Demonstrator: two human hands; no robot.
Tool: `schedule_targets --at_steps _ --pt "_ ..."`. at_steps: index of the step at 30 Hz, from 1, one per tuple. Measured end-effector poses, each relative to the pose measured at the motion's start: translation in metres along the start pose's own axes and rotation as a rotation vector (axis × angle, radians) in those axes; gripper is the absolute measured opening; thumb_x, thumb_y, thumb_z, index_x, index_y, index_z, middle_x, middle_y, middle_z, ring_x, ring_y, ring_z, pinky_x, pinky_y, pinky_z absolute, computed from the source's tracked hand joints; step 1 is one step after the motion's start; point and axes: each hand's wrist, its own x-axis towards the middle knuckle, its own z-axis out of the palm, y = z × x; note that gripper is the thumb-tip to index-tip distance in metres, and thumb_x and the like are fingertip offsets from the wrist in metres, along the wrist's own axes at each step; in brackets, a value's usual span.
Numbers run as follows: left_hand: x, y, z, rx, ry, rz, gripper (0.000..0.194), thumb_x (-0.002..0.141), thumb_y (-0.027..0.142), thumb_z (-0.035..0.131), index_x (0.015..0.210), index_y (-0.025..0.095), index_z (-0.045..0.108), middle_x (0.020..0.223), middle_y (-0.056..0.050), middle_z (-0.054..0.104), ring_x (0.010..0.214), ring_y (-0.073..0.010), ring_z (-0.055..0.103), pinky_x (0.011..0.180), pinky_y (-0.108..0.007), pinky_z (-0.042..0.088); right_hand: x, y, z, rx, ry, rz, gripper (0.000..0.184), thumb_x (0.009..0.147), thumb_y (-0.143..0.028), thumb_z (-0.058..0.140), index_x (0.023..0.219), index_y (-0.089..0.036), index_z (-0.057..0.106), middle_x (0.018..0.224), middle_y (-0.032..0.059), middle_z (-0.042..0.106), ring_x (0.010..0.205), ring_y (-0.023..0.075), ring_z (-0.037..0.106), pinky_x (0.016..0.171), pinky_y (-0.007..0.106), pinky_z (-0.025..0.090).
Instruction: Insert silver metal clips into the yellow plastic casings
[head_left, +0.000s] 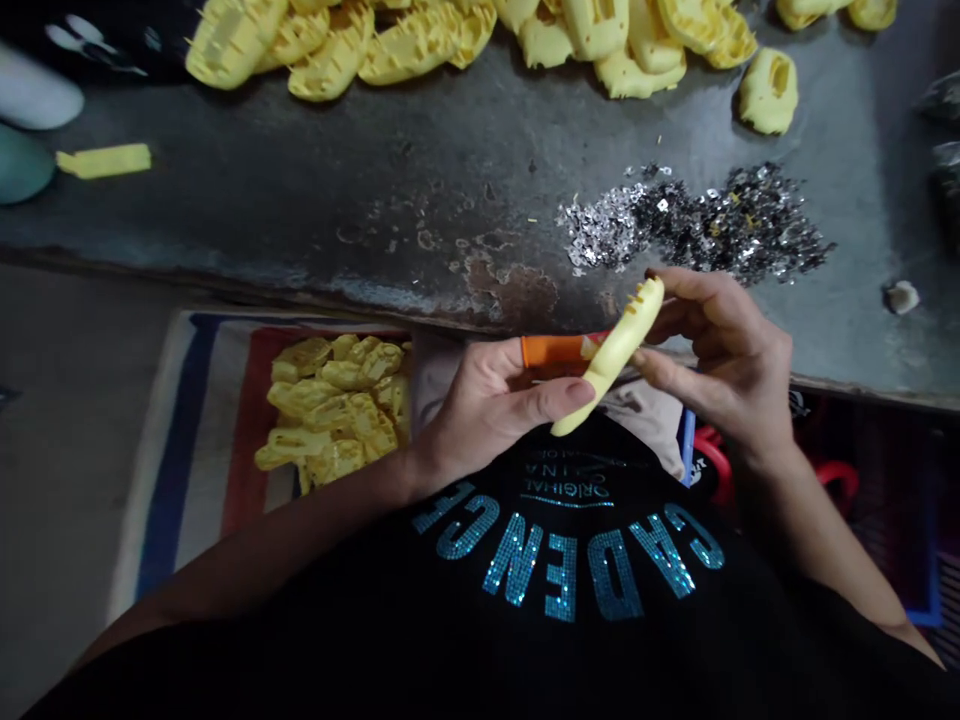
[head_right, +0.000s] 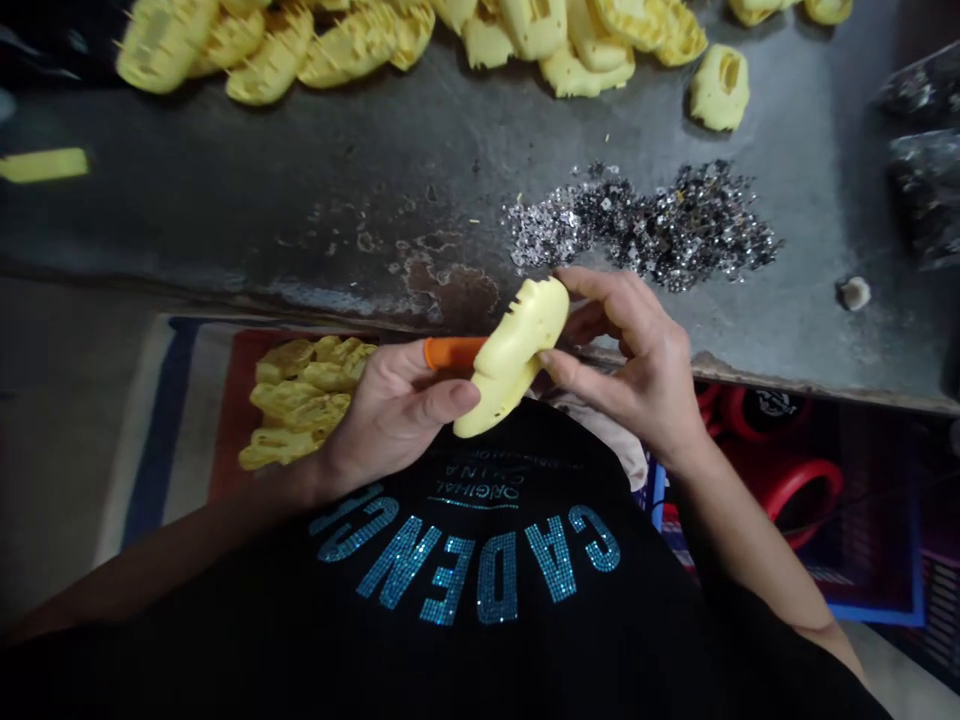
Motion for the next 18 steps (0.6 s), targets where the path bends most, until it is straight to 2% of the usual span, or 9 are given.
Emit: schedule_targets --at_steps 2,5,6,10,13,18 --pt "0.005 0.003 -0.003 -0.101 0.006 -0.022 0.049 0.088 0.042 0.109 0.131 0.029 0.090 0.128 -0.007 0.094 0.111 -0.0288 0.091 0.090 -0.033 0.073 -0.003 0.013 -0.013 -0.073 0.023 -0.012 0.047 0.105 -0.037 0.092 0.150 -0.039 0.080 0.132 0.0050 0.083 0.101 0.0267 0.082 0.088 0.047 0.067" --pt "0.010 0.010 -0.012 -0.146 0.018 -0.073 0.074 0.085 0.049 0.110 0.151 0.036 0.078 0.147 -0.007 0.088 0.115 -0.0337 0.091 0.084 -0.037 0.077 -0.015 0.031 -0.023 -0.393 0.048 -0.072 0.015 0.108 -0.026 0.088 0.120 -0.035 0.088 0.113 0.0029 0.085 0.101 0.0265 0.079 0.089 0.046 0.057" --pt "0.011 0.011 -0.015 -0.146 0.028 -0.091 0.082 0.086 0.054 0.108 0.158 0.037 0.074 0.153 -0.009 0.086 0.118 -0.0359 0.091 0.083 -0.038 0.078 -0.019 0.034 -0.022 -0.495 0.031 -0.094 0.010 0.108 -0.024 0.087 0.113 -0.033 0.088 0.108 0.0026 0.085 0.100 0.0266 0.077 0.089 0.046 0.053" --pt "0.012 0.008 -0.021 -0.158 0.084 -0.149 0.098 0.085 0.062 0.106 0.170 0.037 0.065 0.161 -0.013 0.082 0.124 -0.0413 0.090 0.083 -0.040 0.078 -0.032 0.038 -0.005 -0.680 0.000 -0.154 0.008 0.113 -0.028 0.083 0.118 -0.032 0.087 0.107 0.0037 0.084 0.099 0.0267 0.071 0.088 0.045 0.044" --pt "0.012 0.004 -0.021 -0.167 0.099 -0.174 0.100 0.083 0.065 0.106 0.168 0.033 0.064 0.160 -0.014 0.082 0.127 -0.0420 0.088 0.083 -0.039 0.078 -0.036 0.036 0.004 -0.713 -0.007 -0.174 0.008 0.114 -0.028 0.080 0.117 -0.032 0.087 0.106 0.0040 0.082 0.098 0.0262 0.067 0.088 0.044 0.041" --pt "0.010 0.002 -0.018 -0.138 0.109 -0.194 0.097 0.086 0.064 0.104 0.167 0.030 0.063 0.162 -0.016 0.080 0.133 -0.0435 0.086 0.085 -0.041 0.078 -0.040 0.034 0.005 -0.735 -0.004 -0.204 0.008 0.117 -0.029 0.077 0.116 -0.031 0.084 0.104 0.0038 0.081 0.096 0.0258 0.064 0.087 0.044 0.040"
